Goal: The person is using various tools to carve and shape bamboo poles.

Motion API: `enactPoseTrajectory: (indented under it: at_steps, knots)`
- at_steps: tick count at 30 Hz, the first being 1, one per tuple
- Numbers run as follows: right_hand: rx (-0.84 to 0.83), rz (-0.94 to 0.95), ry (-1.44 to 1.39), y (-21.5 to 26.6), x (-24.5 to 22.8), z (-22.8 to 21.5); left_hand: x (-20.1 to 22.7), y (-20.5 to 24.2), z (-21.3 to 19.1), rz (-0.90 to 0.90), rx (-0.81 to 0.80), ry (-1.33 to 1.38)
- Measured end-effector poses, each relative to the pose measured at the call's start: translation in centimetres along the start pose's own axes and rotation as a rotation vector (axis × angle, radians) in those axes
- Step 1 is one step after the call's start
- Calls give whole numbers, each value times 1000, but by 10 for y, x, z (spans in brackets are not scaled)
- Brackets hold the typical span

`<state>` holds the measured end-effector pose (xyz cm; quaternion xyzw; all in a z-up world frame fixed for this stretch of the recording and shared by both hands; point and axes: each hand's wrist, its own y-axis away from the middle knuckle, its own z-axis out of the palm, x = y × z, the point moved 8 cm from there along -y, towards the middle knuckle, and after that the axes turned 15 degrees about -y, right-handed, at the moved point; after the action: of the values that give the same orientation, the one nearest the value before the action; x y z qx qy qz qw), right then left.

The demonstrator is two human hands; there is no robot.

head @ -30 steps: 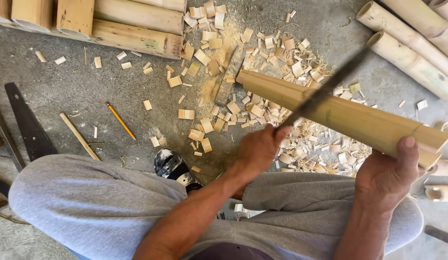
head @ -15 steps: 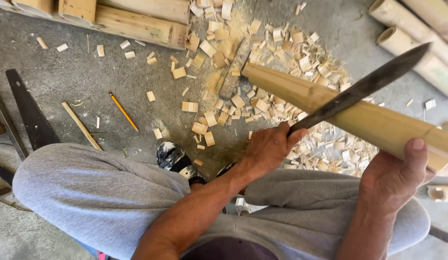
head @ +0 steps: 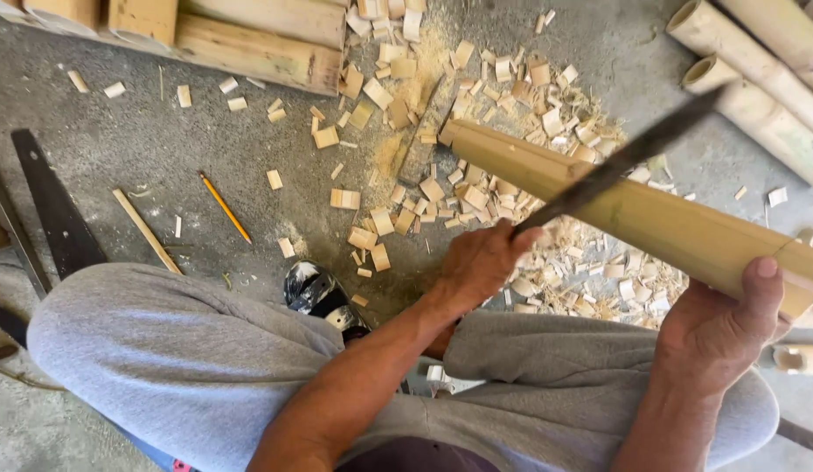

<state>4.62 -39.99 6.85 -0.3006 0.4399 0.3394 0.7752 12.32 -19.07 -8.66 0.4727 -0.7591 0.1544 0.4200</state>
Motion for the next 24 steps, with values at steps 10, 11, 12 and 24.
enactPoseTrajectory:
  at_steps: [10,11,12,24]
  knots:
    - [18,-9,51,-1,-2,1,-53,-3,29,-159,-118,42]
    - [-5,-2,27,-3,-2,3,-52,-5,28,-101,-45,10]
    - [-28,6,4,-4,-4,6,-51,-5,26,-44,27,-23]
    - [-35,-33,47,-12,-6,13,-152,3,59,-323,27,-137]
